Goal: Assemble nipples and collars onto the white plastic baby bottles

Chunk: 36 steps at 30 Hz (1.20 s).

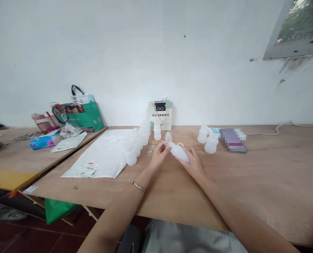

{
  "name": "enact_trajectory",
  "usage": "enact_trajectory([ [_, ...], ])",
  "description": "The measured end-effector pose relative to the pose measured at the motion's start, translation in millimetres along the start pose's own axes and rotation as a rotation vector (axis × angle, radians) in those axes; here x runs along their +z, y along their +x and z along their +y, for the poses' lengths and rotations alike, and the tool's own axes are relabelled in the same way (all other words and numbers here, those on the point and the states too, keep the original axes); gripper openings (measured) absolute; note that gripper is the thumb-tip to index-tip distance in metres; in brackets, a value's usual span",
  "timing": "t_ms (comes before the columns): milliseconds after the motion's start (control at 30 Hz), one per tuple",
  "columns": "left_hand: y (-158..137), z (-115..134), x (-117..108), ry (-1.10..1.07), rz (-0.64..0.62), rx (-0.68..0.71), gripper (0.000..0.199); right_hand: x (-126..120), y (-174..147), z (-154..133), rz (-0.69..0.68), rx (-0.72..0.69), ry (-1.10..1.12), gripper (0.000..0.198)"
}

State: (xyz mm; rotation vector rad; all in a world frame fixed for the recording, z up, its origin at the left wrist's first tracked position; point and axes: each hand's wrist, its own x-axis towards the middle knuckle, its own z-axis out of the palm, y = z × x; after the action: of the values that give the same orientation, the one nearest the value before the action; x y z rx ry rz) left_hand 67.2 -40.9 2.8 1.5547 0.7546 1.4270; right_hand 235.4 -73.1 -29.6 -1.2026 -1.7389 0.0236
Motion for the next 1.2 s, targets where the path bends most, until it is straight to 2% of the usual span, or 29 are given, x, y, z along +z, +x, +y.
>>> enact_trajectory([
  [267, -4.9, 10.0, -5.5, 0.170, -0.051, -0.110, 0.031, -5.1, -1.7, 2.4, 0.064, -0.140, -0.141, 0.041],
  [467, -4.5, 13.7, -10.3, -0.003, -0.193, -0.110, 0.033, -4.9, -2.9, -3.6, -0.004, 0.002, 0.023, 0.048],
  [533, -3.5, 13.0, -10.8, -0.022, -0.204, -0.106, 0.034, -4.4, -2.6, -6.9, -0.034, 0.045, 0.078, 0.047],
  [633, -3.0, 10.3, -7.0, -0.029, -0.143, -0.116, 0.033, -3.8, -2.8, -10.6, -0.026, 0.059, 0.082, 0.046],
  [800, -5.5, 4.9, 4.7, 0.031, 0.142, -0.212, 0.032, -3.5, -5.6, -11.1, 0.005, -0.025, -0.046, 0.045],
  [867, -5.6, 3.3, 5.3, 0.062, 0.177, -0.227, 0.035, -3.0, -6.1, -11.2, 0.010, -0.028, -0.049, 0.045],
  [1000, -2.4, -0.6, -1.5, 0.025, 0.074, -0.193, 0.038, -0.8, -4.5, -13.5, 0.006, 0.062, 0.068, 0.047],
  [1100, -0.1, -1.3, -6.3, -0.086, 0.027, -0.174, 0.039, 1.5, -2.4, -13.0, -0.004, 0.124, 0.138, 0.048],
  [1200, -0.1, 3.7, -7.8, -0.196, -0.083, -0.133, 0.035, 3.3, -0.8, -9.1, 0.005, 0.168, 0.198, 0.049],
])
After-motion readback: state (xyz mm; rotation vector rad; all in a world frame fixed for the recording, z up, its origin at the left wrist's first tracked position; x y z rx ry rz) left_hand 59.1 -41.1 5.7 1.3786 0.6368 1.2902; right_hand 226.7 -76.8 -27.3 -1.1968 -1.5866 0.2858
